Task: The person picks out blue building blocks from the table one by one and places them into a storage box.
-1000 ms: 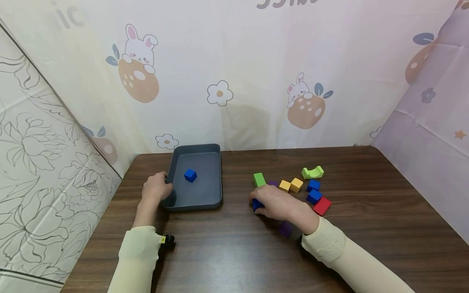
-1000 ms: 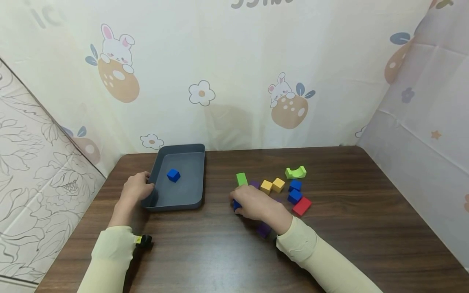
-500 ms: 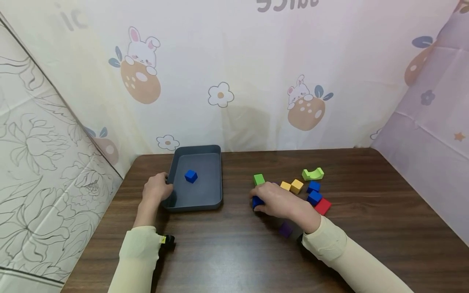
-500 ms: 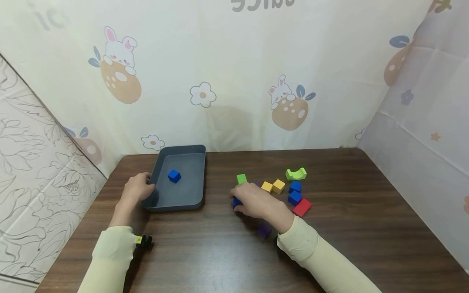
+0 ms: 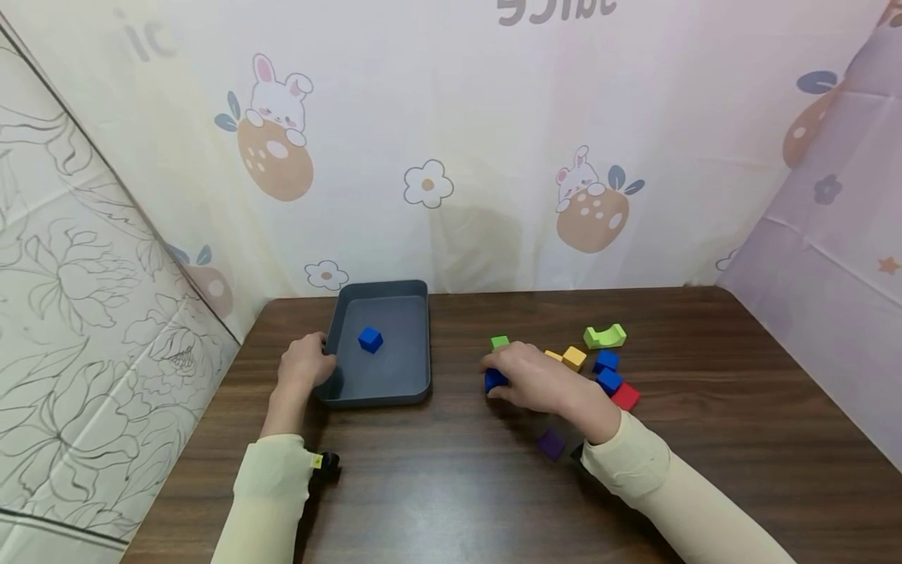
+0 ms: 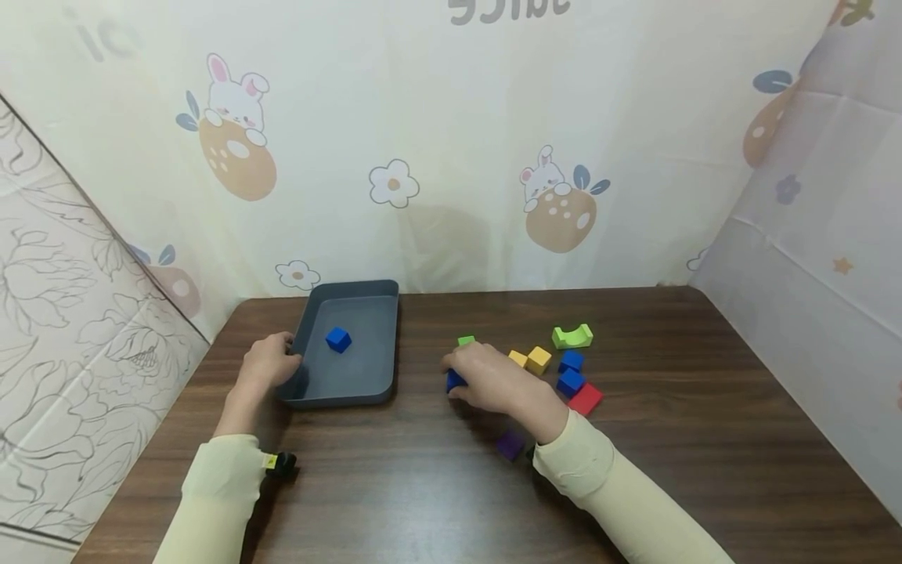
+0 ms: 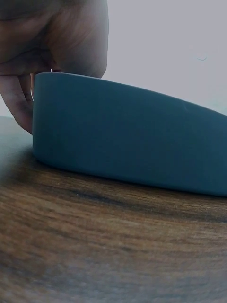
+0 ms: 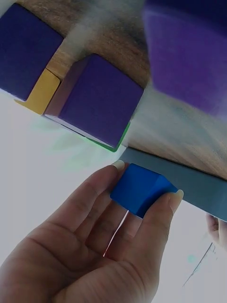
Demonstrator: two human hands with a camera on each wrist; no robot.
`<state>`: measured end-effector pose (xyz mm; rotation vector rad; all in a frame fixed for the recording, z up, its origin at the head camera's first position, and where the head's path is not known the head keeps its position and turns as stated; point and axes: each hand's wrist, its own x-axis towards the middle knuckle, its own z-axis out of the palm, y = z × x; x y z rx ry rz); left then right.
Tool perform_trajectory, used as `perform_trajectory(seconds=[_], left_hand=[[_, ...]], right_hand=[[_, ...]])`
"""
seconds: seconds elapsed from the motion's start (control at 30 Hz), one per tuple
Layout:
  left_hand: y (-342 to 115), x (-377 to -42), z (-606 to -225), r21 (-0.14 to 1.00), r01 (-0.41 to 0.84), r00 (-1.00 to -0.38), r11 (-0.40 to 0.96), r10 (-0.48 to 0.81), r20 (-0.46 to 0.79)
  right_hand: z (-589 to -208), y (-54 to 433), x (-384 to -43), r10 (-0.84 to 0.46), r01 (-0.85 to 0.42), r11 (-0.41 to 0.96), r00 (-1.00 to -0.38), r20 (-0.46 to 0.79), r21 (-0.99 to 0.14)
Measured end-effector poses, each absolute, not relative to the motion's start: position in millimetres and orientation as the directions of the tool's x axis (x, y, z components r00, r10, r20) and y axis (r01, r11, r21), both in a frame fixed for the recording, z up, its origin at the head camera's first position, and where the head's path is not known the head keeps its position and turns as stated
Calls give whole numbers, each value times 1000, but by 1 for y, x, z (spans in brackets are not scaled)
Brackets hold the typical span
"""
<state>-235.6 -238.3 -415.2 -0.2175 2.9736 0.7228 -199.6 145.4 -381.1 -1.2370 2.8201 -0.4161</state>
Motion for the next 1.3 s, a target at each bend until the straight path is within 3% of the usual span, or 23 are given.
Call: perform_trajectory(seconds=[0.83, 1.3], left_hand=[[-237, -236, -414, 446, -166, -985, 880, -125, -119], [-236, -237, -415, 445, -176, -983, 878, -133, -126]], right_hand=[[-364, 141, -210, -730, -726, 648, -678, 87, -229], [-336, 114, -237, -772, -771, 613, -631, 76, -171]])
